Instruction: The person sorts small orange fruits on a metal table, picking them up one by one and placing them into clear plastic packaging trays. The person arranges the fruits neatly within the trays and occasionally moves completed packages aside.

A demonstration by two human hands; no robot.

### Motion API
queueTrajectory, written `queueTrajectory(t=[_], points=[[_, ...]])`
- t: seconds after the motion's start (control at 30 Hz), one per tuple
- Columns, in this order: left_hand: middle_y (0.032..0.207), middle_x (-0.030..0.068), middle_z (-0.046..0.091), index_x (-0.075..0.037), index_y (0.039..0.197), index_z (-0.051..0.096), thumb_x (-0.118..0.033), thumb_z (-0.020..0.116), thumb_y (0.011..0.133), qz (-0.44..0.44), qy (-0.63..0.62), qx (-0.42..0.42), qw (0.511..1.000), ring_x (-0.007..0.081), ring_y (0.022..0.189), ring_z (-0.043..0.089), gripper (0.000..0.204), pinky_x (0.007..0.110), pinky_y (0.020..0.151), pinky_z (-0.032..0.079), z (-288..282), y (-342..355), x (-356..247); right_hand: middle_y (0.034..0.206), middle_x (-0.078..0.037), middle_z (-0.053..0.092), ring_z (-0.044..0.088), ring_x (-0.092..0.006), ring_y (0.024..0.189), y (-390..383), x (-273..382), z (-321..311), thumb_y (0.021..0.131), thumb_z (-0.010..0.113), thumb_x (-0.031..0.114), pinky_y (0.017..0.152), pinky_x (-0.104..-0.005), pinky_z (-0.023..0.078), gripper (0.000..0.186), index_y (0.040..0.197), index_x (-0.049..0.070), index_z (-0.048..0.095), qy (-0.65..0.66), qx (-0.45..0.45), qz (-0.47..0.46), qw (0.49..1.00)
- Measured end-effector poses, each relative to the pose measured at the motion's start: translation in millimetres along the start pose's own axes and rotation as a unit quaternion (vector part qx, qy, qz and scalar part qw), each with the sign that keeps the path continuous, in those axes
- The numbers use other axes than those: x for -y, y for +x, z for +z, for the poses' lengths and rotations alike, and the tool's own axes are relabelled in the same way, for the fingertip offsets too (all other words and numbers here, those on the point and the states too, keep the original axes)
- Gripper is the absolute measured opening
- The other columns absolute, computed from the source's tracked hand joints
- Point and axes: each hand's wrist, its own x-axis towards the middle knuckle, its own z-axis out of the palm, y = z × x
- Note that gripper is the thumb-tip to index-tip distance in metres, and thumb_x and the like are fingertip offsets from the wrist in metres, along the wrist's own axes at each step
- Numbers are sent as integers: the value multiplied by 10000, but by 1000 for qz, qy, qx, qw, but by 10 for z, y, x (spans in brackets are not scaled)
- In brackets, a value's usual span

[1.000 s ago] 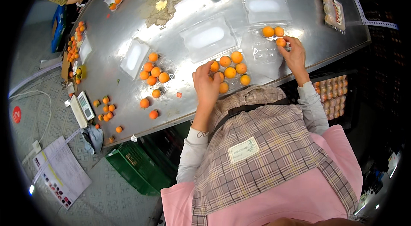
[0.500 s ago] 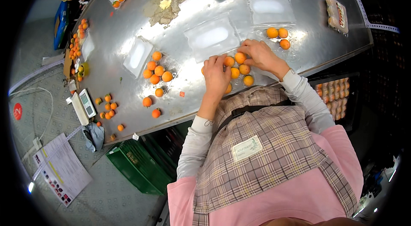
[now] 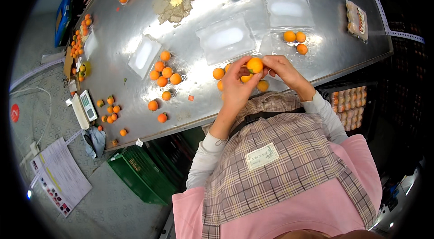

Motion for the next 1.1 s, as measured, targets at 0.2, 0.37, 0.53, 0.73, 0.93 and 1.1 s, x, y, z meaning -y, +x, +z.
queueTrajectory(t=[0.2, 0.37, 0.53, 0.73, 0.93, 1.1], points=[[1165, 144, 697, -32, 1355, 575, -266, 642, 1001, -194, -376, 9, 906, 216, 1004, 682, 430, 372, 922, 551, -151, -86, -92, 1148, -4, 645, 550, -88, 961, -93, 239, 43, 950, 661, 358, 823, -232, 439, 442, 1267, 50, 665, -27, -28, -104, 994], [1218, 148, 684, -47, 1371, 555, -414, 522, 1045, -241, -468, 59, 848, 234, 1065, 667, 492, 386, 941, 533, -206, -165, -56, 1305, -21, 604, 571, -137, 1155, -131, 353, 255, 845, 777, 222, 849, -274, 482, 516, 1331, 106, 646, -60, 5, -130, 990], [1232, 129, 684, -51, 1378, 546, -399, 468, 1070, -252, -501, 60, 826, 243, 1113, 662, 471, 401, 961, 520, -151, -181, -117, 1283, -15, 622, 595, -140, 1145, -73, 265, 411, 802, 812, 231, 838, -279, 493, 555, 1319, 105, 651, -64, 16, -140, 988], [1256, 128, 666, -32, 1383, 540, -342, 471, 1078, -218, -369, -29, 903, 225, 1103, 661, 441, 396, 956, 517, -197, -201, -9, 1060, -46, 717, 658, -175, 1014, -178, 457, 595, 780, 816, 257, 881, -332, 517, 508, 1226, 59, 675, -150, -62, -105, 981], [1198, 85, 685, 3, 1374, 576, -218, 517, 1072, -140, -309, -28, 940, 145, 979, 664, 378, 313, 897, 525, -429, -222, -48, 1080, -113, 726, 668, -281, 1002, -116, 392, 657, 784, 800, 296, 906, -397, 524, 451, 1155, 58, 700, -297, -107, -203, 927], [1313, 141, 643, 47, 1419, 532, -216, 515, 1061, -166, -285, -29, 944, 236, 1115, 669, 445, 398, 974, 523, -409, -272, -63, 1054, -106, 722, 668, -237, 968, -89, 349, 686, 841, 762, 302, 892, -359, 518, 401, 1154, 57, 711, -261, -88, -172, 946]])
